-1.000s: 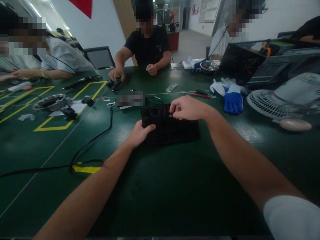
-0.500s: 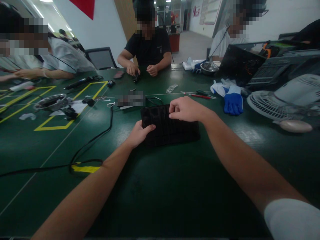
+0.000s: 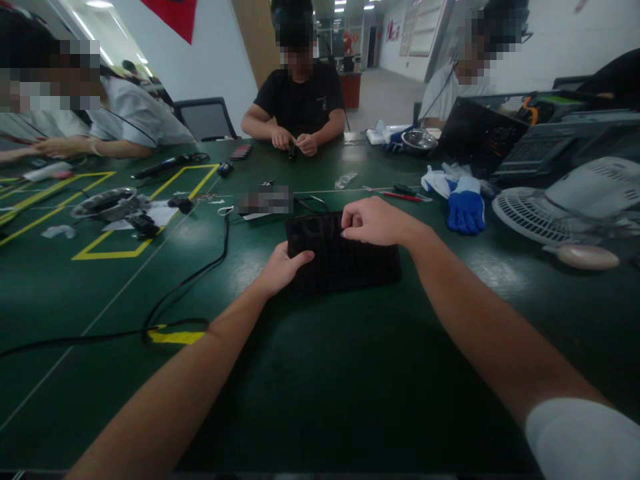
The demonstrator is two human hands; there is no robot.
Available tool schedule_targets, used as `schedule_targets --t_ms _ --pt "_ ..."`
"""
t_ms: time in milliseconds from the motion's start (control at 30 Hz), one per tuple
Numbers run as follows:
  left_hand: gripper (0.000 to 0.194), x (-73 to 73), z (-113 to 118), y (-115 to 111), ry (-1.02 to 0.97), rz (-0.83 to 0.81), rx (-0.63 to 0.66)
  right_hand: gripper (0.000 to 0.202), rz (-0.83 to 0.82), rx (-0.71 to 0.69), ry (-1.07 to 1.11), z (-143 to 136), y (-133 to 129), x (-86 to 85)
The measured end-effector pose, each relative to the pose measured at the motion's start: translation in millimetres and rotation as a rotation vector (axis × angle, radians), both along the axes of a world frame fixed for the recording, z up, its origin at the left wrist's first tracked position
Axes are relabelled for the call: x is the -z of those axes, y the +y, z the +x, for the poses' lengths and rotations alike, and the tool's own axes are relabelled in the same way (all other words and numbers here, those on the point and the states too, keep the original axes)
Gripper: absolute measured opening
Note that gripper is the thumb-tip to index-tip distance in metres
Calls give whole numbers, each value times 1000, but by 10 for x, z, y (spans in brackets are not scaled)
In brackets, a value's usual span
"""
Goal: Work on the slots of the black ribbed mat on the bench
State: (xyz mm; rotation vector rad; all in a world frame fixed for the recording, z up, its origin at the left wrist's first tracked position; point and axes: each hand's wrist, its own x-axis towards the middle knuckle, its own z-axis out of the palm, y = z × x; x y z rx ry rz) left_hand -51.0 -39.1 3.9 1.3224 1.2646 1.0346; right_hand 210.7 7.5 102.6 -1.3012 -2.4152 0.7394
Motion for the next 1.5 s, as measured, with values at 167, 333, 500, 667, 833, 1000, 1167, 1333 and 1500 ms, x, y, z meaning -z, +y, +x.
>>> schedule_targets --t_ms 167,333,500,667,833,1000,1167,1333,1500 --pt "43 -22 5 -9 21 -2 4 4 33 7 5 -8 -11 7" --pt "44 -29 11 -17 11 -3 -2 4 86 -1 -1 -22 3 37" --pt "44 -16 11 -13 -1 -7 -23 4 127 -8 -11 -26 23 68" --pt "42 -30 14 -10 19 0 -43 7 141 -5 -33 -30 13 46" --pt "40 -50 20 -16 35 -8 -52 6 120 -26 -32 -23 3 26" --pt "44 -52 10 -11 16 -15 -53 2 111 -40 -1 -6 13 27" --pt "41 -52 15 11 36 -30 -55 6 73 -48 21 15 42 37" --pt "42 -44 22 29 40 -23 -43 6 88 -44 24 9 41 48" --pt "40 -45 24 31 38 -12 -43 8 90 -30 13 -6 25 39"
